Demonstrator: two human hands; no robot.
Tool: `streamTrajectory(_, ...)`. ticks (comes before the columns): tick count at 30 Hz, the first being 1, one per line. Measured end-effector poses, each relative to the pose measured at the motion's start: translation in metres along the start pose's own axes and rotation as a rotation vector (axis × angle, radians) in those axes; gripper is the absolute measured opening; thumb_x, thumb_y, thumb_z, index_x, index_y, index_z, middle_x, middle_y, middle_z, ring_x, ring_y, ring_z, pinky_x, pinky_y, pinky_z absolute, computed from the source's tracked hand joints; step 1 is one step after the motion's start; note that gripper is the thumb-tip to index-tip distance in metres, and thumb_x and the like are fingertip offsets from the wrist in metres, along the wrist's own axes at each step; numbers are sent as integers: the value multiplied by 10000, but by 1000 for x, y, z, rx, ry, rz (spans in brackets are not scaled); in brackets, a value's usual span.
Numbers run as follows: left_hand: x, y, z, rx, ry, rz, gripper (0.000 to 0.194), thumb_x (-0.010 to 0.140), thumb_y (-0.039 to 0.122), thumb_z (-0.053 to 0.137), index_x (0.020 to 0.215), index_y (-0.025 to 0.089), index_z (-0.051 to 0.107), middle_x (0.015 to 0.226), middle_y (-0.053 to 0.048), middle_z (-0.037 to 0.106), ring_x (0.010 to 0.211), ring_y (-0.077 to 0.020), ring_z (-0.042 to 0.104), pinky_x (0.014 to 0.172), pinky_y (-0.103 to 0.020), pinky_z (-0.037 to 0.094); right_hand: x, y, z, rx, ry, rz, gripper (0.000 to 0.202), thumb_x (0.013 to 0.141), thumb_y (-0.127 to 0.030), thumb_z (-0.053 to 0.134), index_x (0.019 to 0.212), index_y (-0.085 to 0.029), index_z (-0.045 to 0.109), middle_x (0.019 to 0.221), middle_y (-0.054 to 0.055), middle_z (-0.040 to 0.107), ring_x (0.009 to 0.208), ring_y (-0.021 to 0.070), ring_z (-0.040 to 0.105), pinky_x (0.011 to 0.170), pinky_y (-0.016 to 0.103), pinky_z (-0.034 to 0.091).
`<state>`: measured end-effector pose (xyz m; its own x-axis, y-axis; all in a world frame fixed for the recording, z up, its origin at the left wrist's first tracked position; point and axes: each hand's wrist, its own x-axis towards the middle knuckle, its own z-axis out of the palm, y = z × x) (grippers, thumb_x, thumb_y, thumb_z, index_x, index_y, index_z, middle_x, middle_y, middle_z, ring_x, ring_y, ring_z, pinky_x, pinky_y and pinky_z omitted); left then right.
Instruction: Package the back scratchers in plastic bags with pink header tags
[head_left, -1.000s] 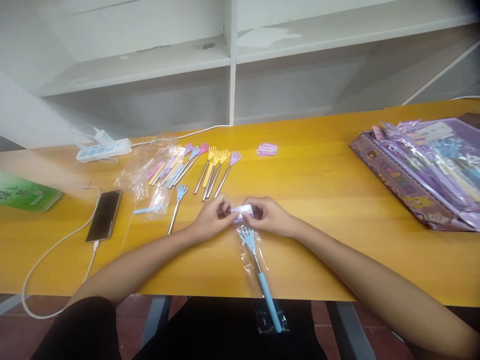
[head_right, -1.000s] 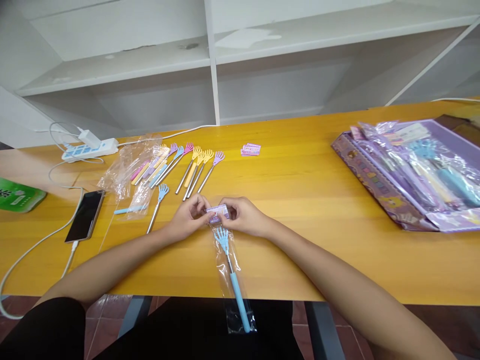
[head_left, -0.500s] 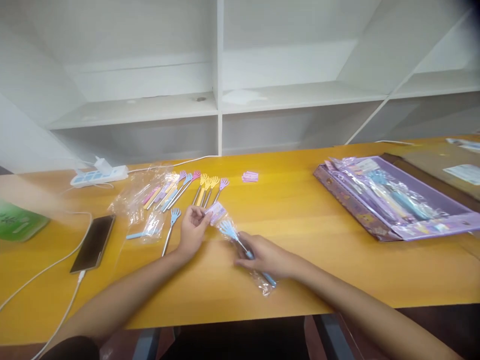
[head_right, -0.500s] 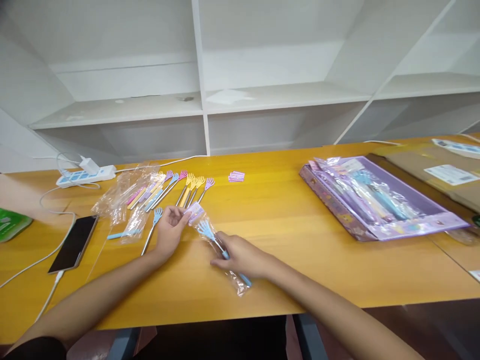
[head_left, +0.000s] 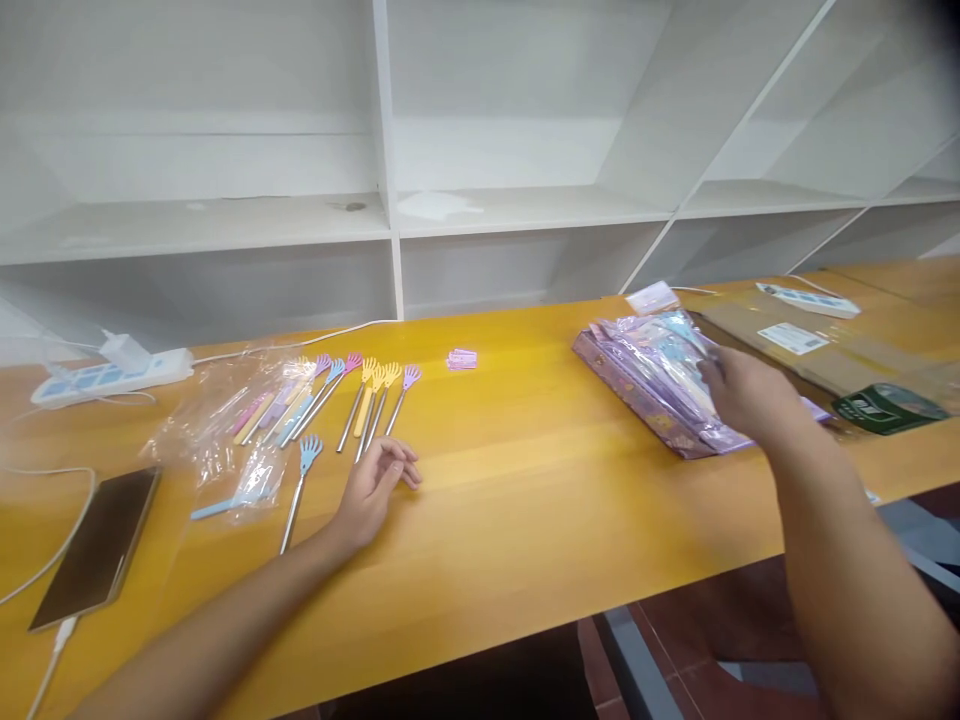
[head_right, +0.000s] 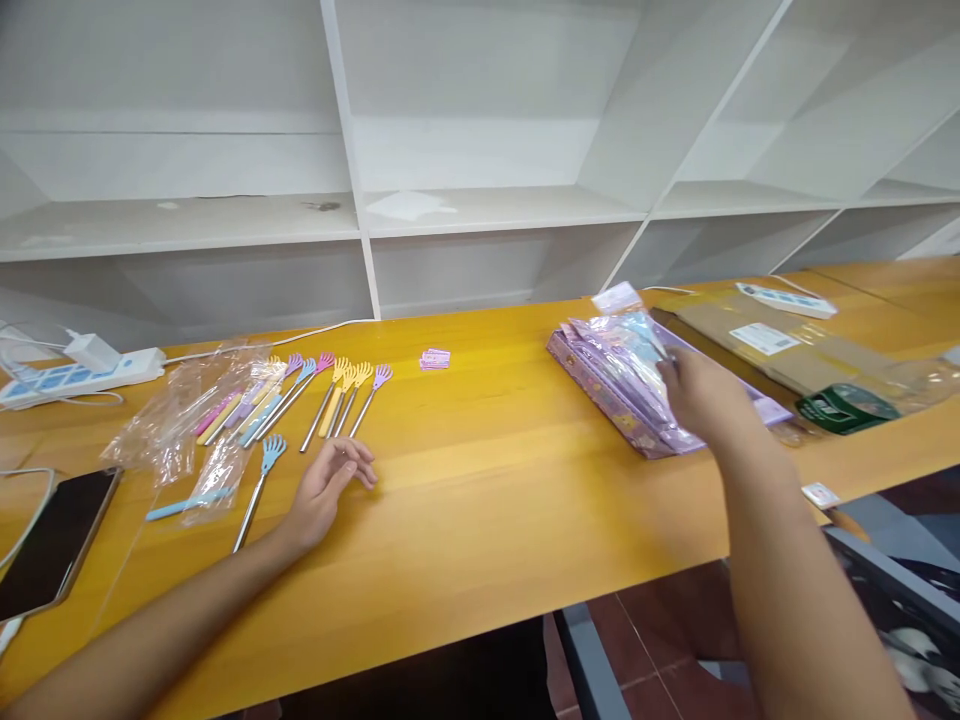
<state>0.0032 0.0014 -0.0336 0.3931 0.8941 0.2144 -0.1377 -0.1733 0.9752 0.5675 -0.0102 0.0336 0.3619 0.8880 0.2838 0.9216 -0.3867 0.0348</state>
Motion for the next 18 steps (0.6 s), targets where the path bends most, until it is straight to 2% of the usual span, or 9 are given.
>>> streamTrajectory(1,0,-1,0,11,-11,-3,180,1057,387,535,1023,211,544,1075,-50,612,844,-162,696,772,-356,592,13,19,3,-23,-30,62,515,1084,-373,414,1430,-34,588,1267,334,663,1130,344,655,874,402,453)
streamTrajectory(3,-1,-3,-2,40,-21,-19,171,1057,380,530,1029,212,541,1080,-52,612,851,-164,692,783,-360,586,30,44,8,-86,-3,123,586,1082,-406,420,1487,2,534,1312,390,598,1173,387,628,882,439,428)
streamTrajectory(5,0,-4,-3,82,-37,-45,153,1057,360,520,1023,212,539,1068,-48,614,844,-161,685,792,-356,575,36,50,11,-110,79,109,555,1087,-350,392,1492,-2,543,1310,377,591,1206,389,613,906,444,422)
streamTrajectory(7,1,-4,-4,137,-75,-66,130,1053,325,509,998,211,539,1033,-40,620,819,-153,671,791,-346,559,36,38,10,-63,139,61,485,1081,-262,364,1415,-29,626,1264,322,633,1203,345,614,940,413,429)
streamTrajectory(9,2,-3,-5,216,-123,-68,113,1039,281,505,961,211,547,975,-32,626,794,-153,652,784,-337,542,33,13,5,42,169,7,423,1059,-207,379,1282,-72,713,1222,261,678,1160,291,624,964,370,438)
streamTrajectory(12,3,2,-4,372,-189,-31,118,998,208,511,902,214,580,922,-35,637,815,-175,641,793,-344,521,26,-41,-3,247,170,-140,326,1022,-200,455,1154,-144,749,1189,186,724,1089,244,643,957,335,451)
streamTrajectory(16,1,6,-4,498,-243,-8,175,954,133,493,851,220,605,897,-39,652,869,-196,633,828,-352,498,15,-124,-7,480,69,-312,275,992,-215,477,1063,-194,742,1123,114,763,1029,238,682,931,355,486)
streamTrajectory(18,1,6,-5,521,-253,-8,182,937,112,490,842,219,602,886,-38,657,875,-198,625,833,-349,489,11,-165,-4,534,-8,-396,280,988,-224,471,1082,-197,733,1084,93,774,968,234,701,885,351,508)
